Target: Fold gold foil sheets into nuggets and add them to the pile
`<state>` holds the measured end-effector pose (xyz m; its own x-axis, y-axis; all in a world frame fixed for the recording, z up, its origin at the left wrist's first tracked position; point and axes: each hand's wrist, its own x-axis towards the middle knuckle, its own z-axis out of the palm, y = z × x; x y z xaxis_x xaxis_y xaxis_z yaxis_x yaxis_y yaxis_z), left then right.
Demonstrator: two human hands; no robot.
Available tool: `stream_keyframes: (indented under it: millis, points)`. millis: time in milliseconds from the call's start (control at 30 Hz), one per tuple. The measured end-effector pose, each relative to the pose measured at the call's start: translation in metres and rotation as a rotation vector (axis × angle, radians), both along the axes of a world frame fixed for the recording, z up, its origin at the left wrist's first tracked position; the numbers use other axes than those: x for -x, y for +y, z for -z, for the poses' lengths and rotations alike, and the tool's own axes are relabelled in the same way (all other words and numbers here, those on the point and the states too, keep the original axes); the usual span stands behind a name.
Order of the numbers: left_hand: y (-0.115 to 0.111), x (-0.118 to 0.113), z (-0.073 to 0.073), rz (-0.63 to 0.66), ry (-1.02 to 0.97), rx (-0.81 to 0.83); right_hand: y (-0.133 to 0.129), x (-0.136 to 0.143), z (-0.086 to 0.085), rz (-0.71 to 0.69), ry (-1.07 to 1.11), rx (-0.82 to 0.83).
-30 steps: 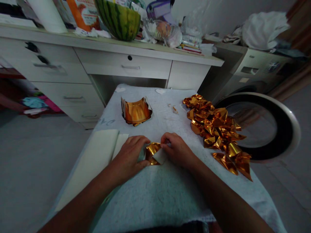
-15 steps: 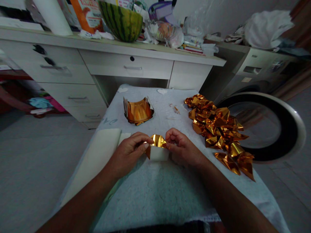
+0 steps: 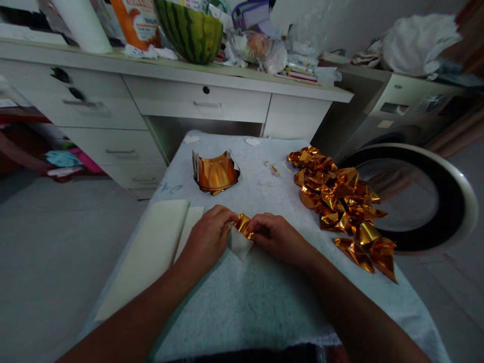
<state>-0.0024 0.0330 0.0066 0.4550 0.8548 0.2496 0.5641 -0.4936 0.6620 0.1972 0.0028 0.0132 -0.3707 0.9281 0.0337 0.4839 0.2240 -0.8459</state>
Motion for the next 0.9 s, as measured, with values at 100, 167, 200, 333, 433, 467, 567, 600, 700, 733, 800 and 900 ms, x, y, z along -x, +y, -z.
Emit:
stream_keyframes:
  millis: [100, 167, 200, 333, 433, 467, 567, 600, 700, 733, 800, 900]
  points:
    - [0.002, -0.002, 0.004, -0.017, 0.075, -0.013, 0.000, 0.005, -0.002, 0.032, -0.189, -0.121]
    - [0.004, -0.002, 0.007, -0.013, 0.162, -0.048, 0.000, 0.008, -0.002, 0.017, -0.277, -0.168]
    - [0.004, -0.002, 0.008, -0.009, 0.205, -0.076, 0.000, 0.010, -0.001, 0.007, -0.316, -0.189]
    - [0.005, -0.001, 0.010, -0.023, 0.271, -0.177, 0.000, 0.011, 0.003, 0.002, -0.367, -0.260]
    - [0.004, 0.000, 0.010, 0.011, 0.263, -0.138, 0.000, 0.010, 0.005, -0.041, -0.337, -0.283]
    - [0.004, 0.000, 0.009, 0.036, 0.262, -0.111, -0.001, 0.010, 0.005, -0.067, -0.329, -0.285]
    - [0.003, 0.000, 0.007, 0.107, 0.250, -0.057, -0.003, 0.007, 0.003, -0.141, -0.318, -0.283]
    - [0.003, 0.001, 0.006, 0.128, 0.242, -0.049, -0.004, 0.006, 0.002, -0.157, -0.321, -0.279]
    - [0.003, 0.003, 0.005, 0.183, 0.221, -0.019, -0.007, 0.005, -0.002, -0.181, -0.349, -0.252]
    - [0.003, 0.004, 0.005, 0.196, 0.214, -0.007, -0.008, 0.005, -0.004, -0.188, -0.357, -0.239]
    - [0.003, 0.007, 0.004, 0.220, 0.193, 0.018, -0.008, 0.005, -0.006, -0.201, -0.361, -0.213]
    - [0.002, 0.010, 0.002, 0.251, 0.167, 0.042, -0.008, 0.005, -0.007, -0.204, -0.349, -0.194]
